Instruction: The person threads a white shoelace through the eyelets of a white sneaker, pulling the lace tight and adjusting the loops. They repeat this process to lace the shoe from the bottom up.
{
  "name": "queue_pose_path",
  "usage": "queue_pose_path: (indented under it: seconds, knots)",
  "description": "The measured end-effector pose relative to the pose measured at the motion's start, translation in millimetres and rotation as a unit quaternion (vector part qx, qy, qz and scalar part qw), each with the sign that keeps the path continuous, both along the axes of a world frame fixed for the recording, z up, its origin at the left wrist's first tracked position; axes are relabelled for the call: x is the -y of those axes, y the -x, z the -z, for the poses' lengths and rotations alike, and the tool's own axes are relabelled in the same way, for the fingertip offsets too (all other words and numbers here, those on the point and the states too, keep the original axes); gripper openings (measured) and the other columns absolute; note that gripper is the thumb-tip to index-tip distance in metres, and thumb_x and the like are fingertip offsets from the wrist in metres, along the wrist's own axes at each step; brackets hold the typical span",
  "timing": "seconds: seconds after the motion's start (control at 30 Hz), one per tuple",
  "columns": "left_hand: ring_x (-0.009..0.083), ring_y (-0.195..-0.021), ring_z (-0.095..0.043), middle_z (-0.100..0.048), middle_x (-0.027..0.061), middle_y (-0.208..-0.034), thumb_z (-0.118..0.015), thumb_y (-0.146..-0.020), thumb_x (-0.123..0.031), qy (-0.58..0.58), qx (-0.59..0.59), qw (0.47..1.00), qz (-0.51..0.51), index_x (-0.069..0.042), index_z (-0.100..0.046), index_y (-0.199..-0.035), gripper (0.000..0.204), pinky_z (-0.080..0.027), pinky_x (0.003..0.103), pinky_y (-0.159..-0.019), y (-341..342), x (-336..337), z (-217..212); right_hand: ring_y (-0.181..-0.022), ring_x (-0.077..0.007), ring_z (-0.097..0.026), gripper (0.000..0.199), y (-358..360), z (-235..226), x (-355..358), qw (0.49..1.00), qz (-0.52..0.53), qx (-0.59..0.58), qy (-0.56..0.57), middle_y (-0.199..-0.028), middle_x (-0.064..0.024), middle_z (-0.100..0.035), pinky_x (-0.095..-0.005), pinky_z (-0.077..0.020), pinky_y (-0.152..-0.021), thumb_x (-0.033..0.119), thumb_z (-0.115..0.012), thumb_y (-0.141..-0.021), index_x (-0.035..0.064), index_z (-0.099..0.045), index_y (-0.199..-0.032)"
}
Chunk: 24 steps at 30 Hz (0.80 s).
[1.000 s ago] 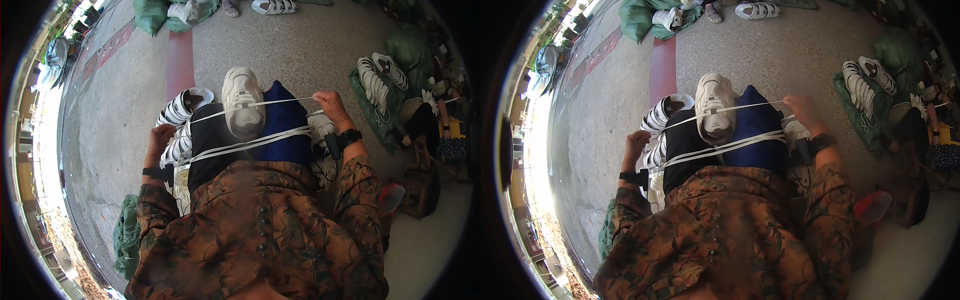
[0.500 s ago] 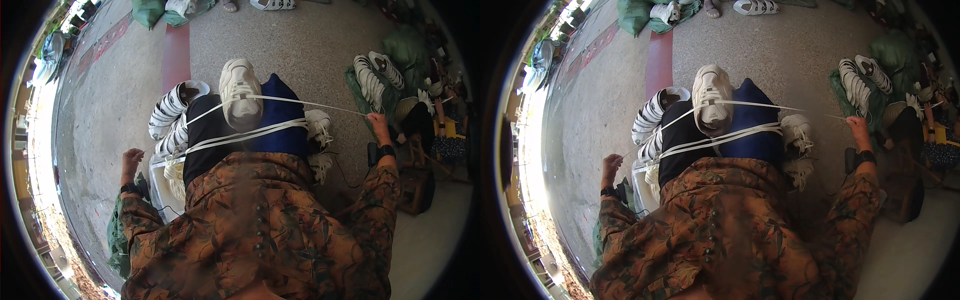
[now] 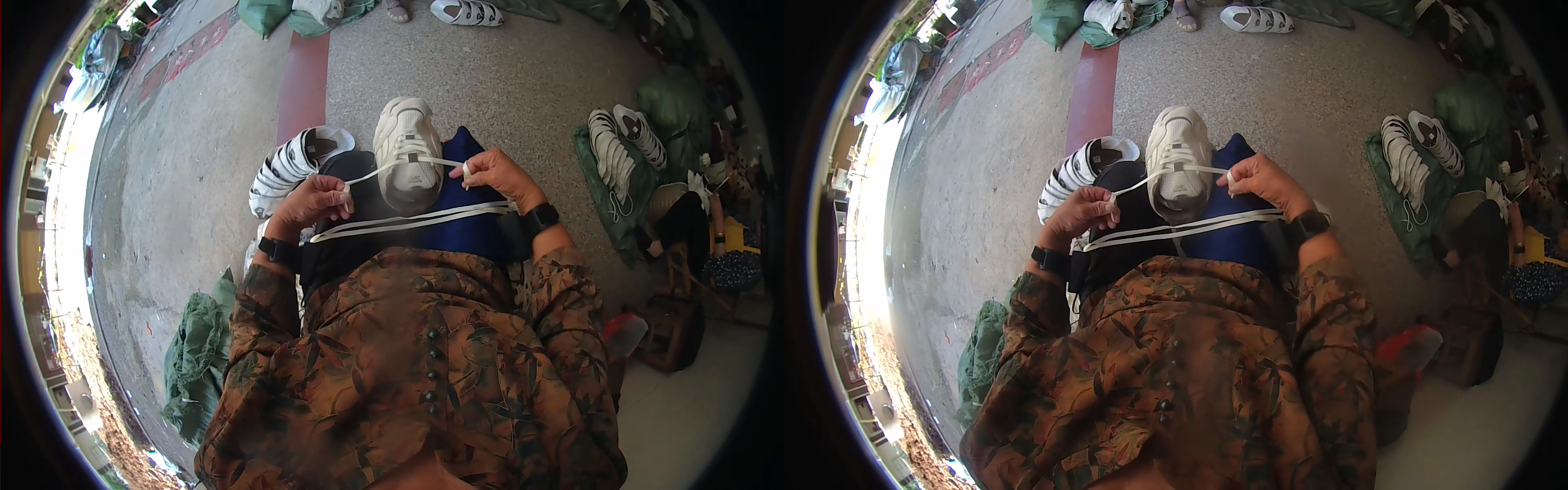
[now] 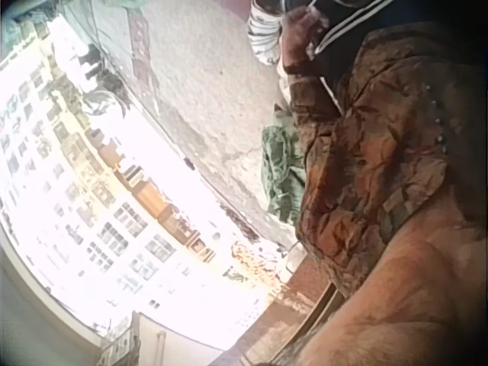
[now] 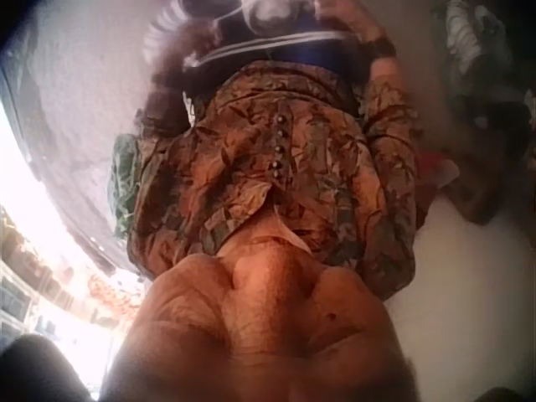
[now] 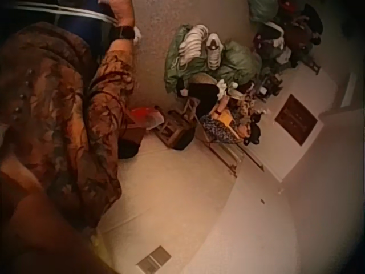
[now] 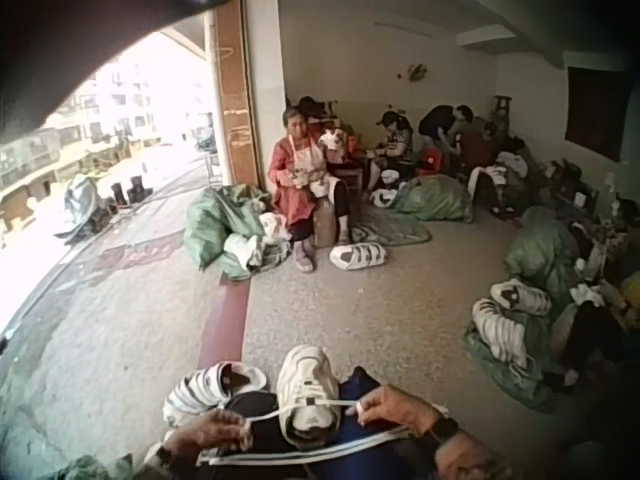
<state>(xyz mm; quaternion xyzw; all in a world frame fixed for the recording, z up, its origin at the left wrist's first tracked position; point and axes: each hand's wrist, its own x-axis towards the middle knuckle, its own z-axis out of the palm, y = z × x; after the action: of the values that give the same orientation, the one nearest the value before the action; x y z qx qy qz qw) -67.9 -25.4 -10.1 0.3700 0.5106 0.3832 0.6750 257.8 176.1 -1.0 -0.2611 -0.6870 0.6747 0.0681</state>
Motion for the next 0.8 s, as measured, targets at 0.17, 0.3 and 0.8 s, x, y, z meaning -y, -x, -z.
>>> queue_pose_path:
  seconds: [0.17,0.3,0.8]
  knots:
    - [0.0079,-0.073,-0.057,-0.063,0.0007,-0.082,-0.064,-0.085,-0.019,-0.06,-0.025,0.991,-0.116,-0.002,-0.065,-0.086,0.017,-0.046,0.02,-0.068,-34.2,-52.8,5.8,-0.128,-0.027,-0.041,0.013,49.0,39.5,7.9,0.976,0.193,-0.085,-0.062,-0.099,-0.0155,-0.065,-0.0344,-0.0362,-0.099,-0.003,-0.063,-0.077,0.0008,-0.061,-0.064]
    - [0.007,-0.074,-0.054,-0.061,-0.0001,-0.081,-0.064,-0.084,-0.017,-0.094,-0.02,0.978,-0.185,0.0,-0.066,-0.088,0.018,-0.043,0.021,-0.072,-36.5,-60.5,22.1,-0.113,-0.0205,-0.053,0.013,52.5,57.1,12.7,0.955,0.256,-0.125,-0.087,-0.09,-0.0074,-0.065,-0.0293,-0.0421,-0.088,-0.005,-0.064,-0.077,-0.0006,-0.06,-0.064]
    - [0.0041,-0.07,-0.053,-0.061,-0.0026,-0.078,-0.062,-0.085,-0.011,-0.155,-0.007,0.97,-0.189,-0.001,-0.066,-0.091,0.012,-0.043,0.019,-0.066,-34.5,-57.2,42.0,-0.054,-0.0071,-0.041,0.018,61.9,57.9,20.7,0.941,0.268,-0.067,-0.197,-0.053,-0.0026,-0.049,-0.0278,-0.036,-0.051,0.001,-0.068,-0.069,-0.0004,-0.054,-0.059]
